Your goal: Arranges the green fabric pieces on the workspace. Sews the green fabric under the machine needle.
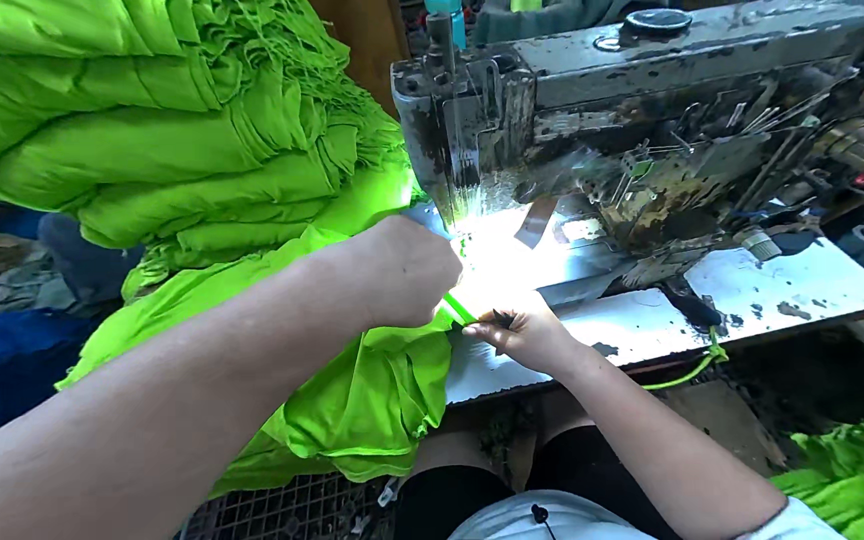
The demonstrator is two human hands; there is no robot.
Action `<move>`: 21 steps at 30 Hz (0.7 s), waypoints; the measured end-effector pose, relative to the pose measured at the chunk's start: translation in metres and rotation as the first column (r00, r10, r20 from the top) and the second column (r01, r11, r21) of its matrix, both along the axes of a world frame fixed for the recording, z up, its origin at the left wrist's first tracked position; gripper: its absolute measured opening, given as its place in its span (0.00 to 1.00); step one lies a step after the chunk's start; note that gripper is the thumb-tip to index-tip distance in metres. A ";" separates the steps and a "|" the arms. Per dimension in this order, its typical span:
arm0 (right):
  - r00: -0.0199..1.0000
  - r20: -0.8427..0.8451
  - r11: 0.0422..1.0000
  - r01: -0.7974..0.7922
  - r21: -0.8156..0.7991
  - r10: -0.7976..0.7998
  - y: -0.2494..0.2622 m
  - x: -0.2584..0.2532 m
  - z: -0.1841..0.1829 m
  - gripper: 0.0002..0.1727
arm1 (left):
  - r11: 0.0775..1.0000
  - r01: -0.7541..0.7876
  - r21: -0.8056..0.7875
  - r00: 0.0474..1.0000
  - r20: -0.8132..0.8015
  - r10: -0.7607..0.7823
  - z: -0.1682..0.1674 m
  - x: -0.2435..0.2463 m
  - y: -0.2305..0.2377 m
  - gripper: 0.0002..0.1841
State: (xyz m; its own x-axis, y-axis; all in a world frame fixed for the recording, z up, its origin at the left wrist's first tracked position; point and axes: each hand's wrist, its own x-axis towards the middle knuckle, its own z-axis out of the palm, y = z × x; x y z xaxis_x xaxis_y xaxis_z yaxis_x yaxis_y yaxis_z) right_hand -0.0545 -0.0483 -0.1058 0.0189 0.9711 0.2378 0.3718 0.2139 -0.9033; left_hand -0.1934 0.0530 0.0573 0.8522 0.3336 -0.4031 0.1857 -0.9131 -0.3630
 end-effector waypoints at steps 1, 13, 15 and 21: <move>1.000 -0.020 1.000 -0.001 -0.009 0.001 0.000 0.000 0.000 0.12 | 0.999 0.006 0.034 1.000 0.002 -0.006 -0.001 0.000 0.001 0.09; 0.999 0.004 0.998 0.032 0.045 -0.032 -0.002 -0.002 0.002 0.11 | 0.991 -0.038 -0.124 0.999 0.015 0.040 -0.003 -0.002 0.019 0.14; 0.999 0.009 0.998 0.035 0.053 -0.036 -0.002 -0.003 0.002 0.11 | 0.996 -0.002 -0.086 0.997 0.074 0.008 -0.002 -0.005 0.022 0.13; 0.996 -0.011 0.987 0.085 0.138 -0.085 0.000 -0.002 -0.001 0.10 | 0.968 0.249 -0.027 0.840 0.504 -0.202 -0.025 -0.023 0.020 0.14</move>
